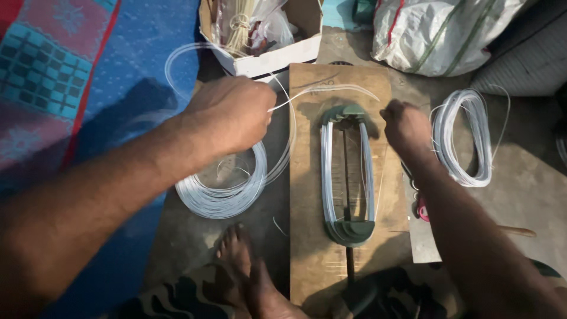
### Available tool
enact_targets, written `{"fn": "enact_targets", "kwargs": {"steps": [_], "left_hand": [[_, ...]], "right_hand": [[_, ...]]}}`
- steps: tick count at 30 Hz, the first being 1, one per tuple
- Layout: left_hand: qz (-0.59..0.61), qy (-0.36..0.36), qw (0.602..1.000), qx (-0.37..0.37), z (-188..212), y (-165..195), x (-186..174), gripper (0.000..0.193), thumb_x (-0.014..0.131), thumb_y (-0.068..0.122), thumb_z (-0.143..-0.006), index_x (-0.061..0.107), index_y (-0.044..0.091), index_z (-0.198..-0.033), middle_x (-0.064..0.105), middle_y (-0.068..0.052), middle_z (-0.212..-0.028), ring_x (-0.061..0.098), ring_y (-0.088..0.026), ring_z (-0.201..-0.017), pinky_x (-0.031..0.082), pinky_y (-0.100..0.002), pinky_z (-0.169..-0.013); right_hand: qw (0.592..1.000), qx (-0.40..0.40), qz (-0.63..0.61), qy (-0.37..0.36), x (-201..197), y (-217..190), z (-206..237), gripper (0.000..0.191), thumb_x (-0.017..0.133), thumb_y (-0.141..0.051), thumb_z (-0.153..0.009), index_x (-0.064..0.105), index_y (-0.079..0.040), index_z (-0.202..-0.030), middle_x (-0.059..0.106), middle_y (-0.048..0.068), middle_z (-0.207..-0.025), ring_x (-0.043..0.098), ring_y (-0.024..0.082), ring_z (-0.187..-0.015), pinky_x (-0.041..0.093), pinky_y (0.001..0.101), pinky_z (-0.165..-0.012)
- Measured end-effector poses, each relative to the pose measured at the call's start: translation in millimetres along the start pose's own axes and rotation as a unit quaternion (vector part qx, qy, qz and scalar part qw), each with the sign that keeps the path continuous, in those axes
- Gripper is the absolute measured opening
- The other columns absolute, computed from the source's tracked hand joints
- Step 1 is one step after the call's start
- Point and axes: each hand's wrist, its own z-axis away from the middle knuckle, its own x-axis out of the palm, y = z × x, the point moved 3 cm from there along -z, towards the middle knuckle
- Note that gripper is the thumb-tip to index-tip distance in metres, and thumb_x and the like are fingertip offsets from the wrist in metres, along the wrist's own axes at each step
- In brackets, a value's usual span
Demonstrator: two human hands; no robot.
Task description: The person sits on the floor and winds white plastic-coated wire from a large coil onto a green oval winding frame mounted on a wooden board, repeatedly looping the wire around the frame by hand and tightening the wraps. They work the wire end free from the coil and continue winding to build up the coil on the frame.
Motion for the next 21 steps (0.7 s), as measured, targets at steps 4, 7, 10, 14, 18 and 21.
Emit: {"fn": "enact_targets", "kwargs": {"steps": [4, 7, 10, 14, 18, 21], "left_hand": [[-0.095, 0.137, 0.984, 0.06, 1, 4, -13, 0.014, 0.068, 0.008, -0.077, 0.074, 0.004, -0.088, 0.073, -0.02, -0.082, 0.072, -0.04, -0.077, 0.057, -0.052, -0.065], [-0.124, 0.192, 0.97, 0.089, 1, 0, -9, 0.012, 0.069, 0.009, -0.079, 0.072, 0.004, -0.089, 0.072, -0.017, -0.078, 0.072, -0.037, -0.071, 0.056, -0.05, -0.059], [-0.144, 0.251, 0.951, 0.111, 1, -11, -8, 0.01, 0.069, 0.008, -0.081, 0.071, 0.005, -0.09, 0.071, -0.013, -0.077, 0.071, -0.034, -0.07, 0.055, -0.049, -0.061], [-0.106, 0.357, 0.914, 0.16, 3, -28, -16, 0.006, 0.07, 0.013, -0.096, 0.07, 0.008, -0.094, 0.069, -0.01, -0.08, 0.07, -0.032, -0.078, 0.053, -0.049, -0.076], [0.033, 0.45, 0.866, 0.217, 8, -40, -17, 0.016, 0.069, 0.022, -0.107, 0.069, 0.006, -0.106, 0.072, -0.01, -0.098, 0.069, -0.032, -0.102, 0.052, -0.045, -0.093], [0.187, 0.432, 0.854, 0.224, 1, -49, -10, 0.025, 0.065, 0.025, -0.111, 0.067, 0.0, -0.113, 0.072, -0.014, -0.113, 0.069, -0.028, -0.108, 0.053, -0.041, -0.093]], "right_hand": [[0.927, 0.18, -0.209, -0.255, 23, -20, -59, 0.024, 0.065, -0.024, -0.093, 0.075, -0.002, -0.089, 0.073, 0.019, -0.074, 0.074, 0.036, -0.068, 0.059, 0.0453, -0.066], [0.946, 0.014, -0.006, -0.324, 27, -64, -97, 0.022, 0.072, -0.024, -0.088, 0.08, -0.003, -0.085, 0.073, 0.017, -0.076, 0.073, 0.034, -0.07, 0.058, 0.0454, -0.068], [0.947, -0.09, 0.138, -0.277, 23, -116, -101, 0.027, 0.082, -0.032, -0.082, 0.08, -0.006, -0.087, 0.074, 0.017, -0.084, 0.072, 0.034, -0.076, 0.057, 0.0478, -0.068], [0.93, -0.301, 0.176, -0.116, 23, -169, -43, 0.009, 0.073, -0.016, -0.083, 0.079, -0.019, -0.09, 0.074, 0.009, -0.085, 0.073, 0.03, -0.084, 0.058, 0.0443, -0.066], [0.876, -0.296, 0.159, -0.346, 19, -175, 91, 0.016, 0.063, -0.015, -0.092, 0.072, -0.003, -0.098, 0.072, 0.017, -0.094, 0.071, 0.031, -0.087, 0.06, 0.0431, -0.068], [0.869, -0.327, 0.038, -0.37, -5, -163, 205, 0.064, 0.063, -0.01, -0.081, 0.049, 0.006, -0.141, 0.065, 0.018, -0.112, 0.067, 0.031, -0.096, 0.056, 0.0435, -0.075]]}}
